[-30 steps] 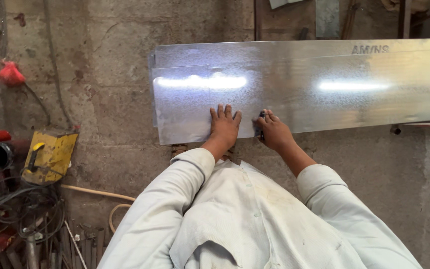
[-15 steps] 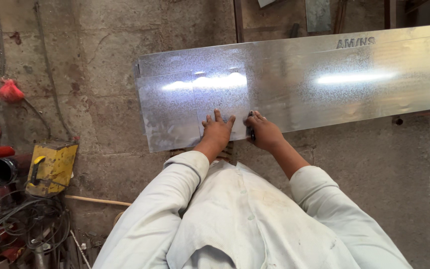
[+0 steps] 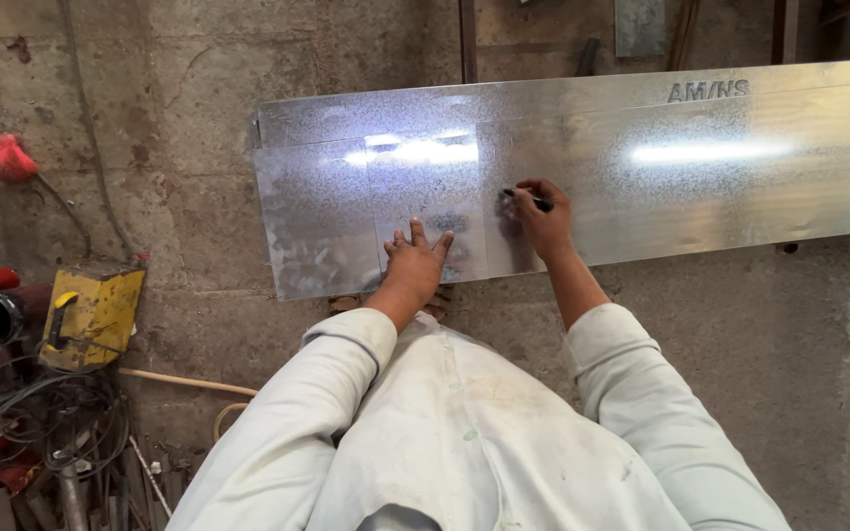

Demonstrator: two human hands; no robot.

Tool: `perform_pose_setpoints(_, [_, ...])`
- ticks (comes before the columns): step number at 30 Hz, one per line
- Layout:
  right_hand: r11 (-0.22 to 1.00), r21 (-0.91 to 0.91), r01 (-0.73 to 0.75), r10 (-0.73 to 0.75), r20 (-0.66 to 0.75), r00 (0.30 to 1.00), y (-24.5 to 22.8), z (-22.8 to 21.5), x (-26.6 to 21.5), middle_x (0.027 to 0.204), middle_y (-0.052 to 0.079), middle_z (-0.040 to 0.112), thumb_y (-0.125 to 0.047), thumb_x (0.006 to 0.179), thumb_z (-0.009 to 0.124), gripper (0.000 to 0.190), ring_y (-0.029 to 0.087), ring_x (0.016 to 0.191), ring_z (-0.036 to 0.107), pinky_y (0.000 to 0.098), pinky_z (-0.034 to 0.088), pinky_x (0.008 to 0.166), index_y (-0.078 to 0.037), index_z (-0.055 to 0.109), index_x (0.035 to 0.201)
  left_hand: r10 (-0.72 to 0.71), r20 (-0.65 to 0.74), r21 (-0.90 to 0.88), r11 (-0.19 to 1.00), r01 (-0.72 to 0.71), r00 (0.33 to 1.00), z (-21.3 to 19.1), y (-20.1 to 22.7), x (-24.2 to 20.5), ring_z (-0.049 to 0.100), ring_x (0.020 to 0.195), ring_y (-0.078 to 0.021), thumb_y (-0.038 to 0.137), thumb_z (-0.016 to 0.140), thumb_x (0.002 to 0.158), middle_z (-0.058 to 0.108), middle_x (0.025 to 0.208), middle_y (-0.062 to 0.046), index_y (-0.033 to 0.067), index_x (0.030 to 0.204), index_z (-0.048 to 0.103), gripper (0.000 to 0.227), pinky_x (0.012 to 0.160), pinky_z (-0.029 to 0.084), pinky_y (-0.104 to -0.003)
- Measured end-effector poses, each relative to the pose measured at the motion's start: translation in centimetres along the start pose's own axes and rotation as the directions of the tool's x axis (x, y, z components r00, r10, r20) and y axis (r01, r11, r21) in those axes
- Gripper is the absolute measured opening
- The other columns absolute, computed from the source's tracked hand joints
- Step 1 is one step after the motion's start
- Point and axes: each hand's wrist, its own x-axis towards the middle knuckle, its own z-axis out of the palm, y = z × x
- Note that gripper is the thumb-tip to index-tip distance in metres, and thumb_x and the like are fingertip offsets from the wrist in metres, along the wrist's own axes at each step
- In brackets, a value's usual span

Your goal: The person uses a black marker to draw straight lines and write text on a large, flat metal sheet resting on a workbench. The person systematically marks multiple sections along the length of the sheet, creating a grid-like pattern of measurements and labels.

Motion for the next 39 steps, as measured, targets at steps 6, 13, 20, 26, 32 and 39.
perform_pose_setpoints(6, [0.999,0.048,0.006,-0.004,-0.03,1.0,-0.9,2.4,3.7,0.091,0.005,0.076,-0.008,0.096,0.073,0.021,0.009,0.078,0.072,0.0201,0.059,0.069,0.003,0.071,0.112,0.01,-0.026,-0.002,1.0,-0.01,1.0,0.4,-0.1,0.5,0.03,0.144,-0.0601,0.027,0.082,0.085,0.011,0.166,-0.034,0.0344,0.163,0.021,0.1,0.114,0.029,-0.068])
perform_pose_setpoints(13, [0.993,0.082,0.084,-0.08,-0.049,0.996,-1.0,4.1,7.7,0.082,0.002,0.071,-0.008,0.098,0.07,0.02,0.006,0.069,0.064,0.0202,0.053,0.062,0.004,0.072,0.114,0.014,0.056,-0.022,1.0,-0.013,0.998,-0.8,0.0,-0.4,0.027,0.146,-0.06,0.037,0.095,0.068,0.008,0.166,-0.034,0.0325,0.165,0.014,0.127,0.116,0.029,-0.067])
perform_pose_setpoints(20, [0.98,-0.15,0.133,-0.145,-0.072,0.987,-1.3,4.7,8.7,0.078,0.0,0.07,-0.011,0.097,0.072,0.019,0.005,0.065,0.063,0.0203,0.051,0.058,0.0,0.076,0.112,0.025,0.058,-0.026,0.999,-0.023,0.998,-0.5,-0.1,-0.1,0.025,0.146,-0.0609,0.04,0.096,0.066,0.005,0.166,-0.035,0.0322,0.165,0.012,0.13,0.116,0.027,-0.067])
perform_pose_setpoints(26, [0.995,-0.007,0.098,-0.098,-0.078,0.992,-0.4,4.3,9.0,0.082,0.002,0.072,-0.014,0.102,0.07,0.016,0.007,0.067,0.066,0.0211,0.054,0.06,0.001,0.075,0.104,0.013,0.054,-0.065,0.998,-0.01,0.998,-0.4,0.1,0.2,0.022,0.147,-0.0609,0.031,0.092,0.072,0.002,0.166,-0.034,0.0322,0.165,0.012,0.122,0.117,0.026,-0.067])
perform_pose_setpoints(32, [0.98,0.194,0.047,-0.029,-0.095,0.995,-0.3,3.8,9.3,0.084,0.008,0.073,-0.011,0.102,0.067,0.014,0.013,0.067,0.069,0.0245,0.057,0.059,0.002,0.068,0.108,0.008,0.028,-0.091,0.996,-0.005,1.0,0.7,-0.3,0.5,0.023,0.147,-0.0588,0.014,0.076,0.086,0.004,0.168,-0.032,0.033,0.165,0.021,0.099,0.117,0.026,-0.067])
perform_pose_setpoints(39, [0.946,0.325,0.004,0.031,-0.103,0.994,-1.4,3.6,9.1,0.086,0.012,0.072,-0.008,0.104,0.067,0.015,0.017,0.07,0.07,0.0295,0.061,0.063,0.005,0.067,0.112,-0.011,-0.101,-0.134,0.991,-0.003,0.995,3.6,-0.6,2.3,0.031,0.144,-0.0584,0.017,0.037,0.106,0.01,0.167,-0.03,0.038,0.159,0.032,0.058,0.115,0.029,-0.067])
